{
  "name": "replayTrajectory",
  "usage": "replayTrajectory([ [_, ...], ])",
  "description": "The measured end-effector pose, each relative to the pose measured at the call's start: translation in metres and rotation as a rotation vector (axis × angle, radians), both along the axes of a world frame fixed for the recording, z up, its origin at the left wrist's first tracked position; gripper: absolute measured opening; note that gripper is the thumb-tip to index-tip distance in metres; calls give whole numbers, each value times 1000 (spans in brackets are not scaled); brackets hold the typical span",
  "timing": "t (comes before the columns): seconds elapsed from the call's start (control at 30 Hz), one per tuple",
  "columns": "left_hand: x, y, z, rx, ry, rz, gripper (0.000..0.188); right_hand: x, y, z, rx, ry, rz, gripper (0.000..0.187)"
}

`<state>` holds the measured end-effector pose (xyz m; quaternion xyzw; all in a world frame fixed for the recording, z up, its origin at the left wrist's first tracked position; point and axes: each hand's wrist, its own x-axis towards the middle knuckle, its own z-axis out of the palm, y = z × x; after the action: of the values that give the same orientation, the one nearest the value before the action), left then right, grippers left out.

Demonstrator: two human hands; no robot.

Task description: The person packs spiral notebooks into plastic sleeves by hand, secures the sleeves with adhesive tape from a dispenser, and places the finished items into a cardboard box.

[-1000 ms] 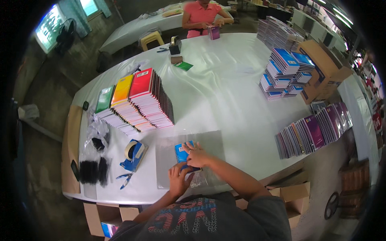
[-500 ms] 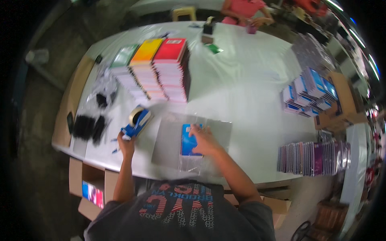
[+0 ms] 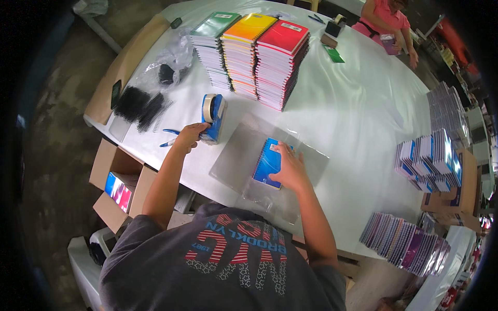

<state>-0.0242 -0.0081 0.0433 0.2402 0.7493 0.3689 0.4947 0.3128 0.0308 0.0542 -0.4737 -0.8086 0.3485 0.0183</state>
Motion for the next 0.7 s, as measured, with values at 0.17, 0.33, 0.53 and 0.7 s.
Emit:
replayTrajectory([
  [0.17,-17,-53,-41,407,-674,43,36,2,1,-2,49,0,19,93],
  [0.33,-6,-66,-55,207,379,-14,22,4,0,-3,40,11,25,79],
  [0.53,-10,-53,-48,234,503,346,20,3,2,-2,43,43,47,74],
  [0.7,-44,-61,-57,235,209,317,21,7,4,-13,43,125,62,73],
])
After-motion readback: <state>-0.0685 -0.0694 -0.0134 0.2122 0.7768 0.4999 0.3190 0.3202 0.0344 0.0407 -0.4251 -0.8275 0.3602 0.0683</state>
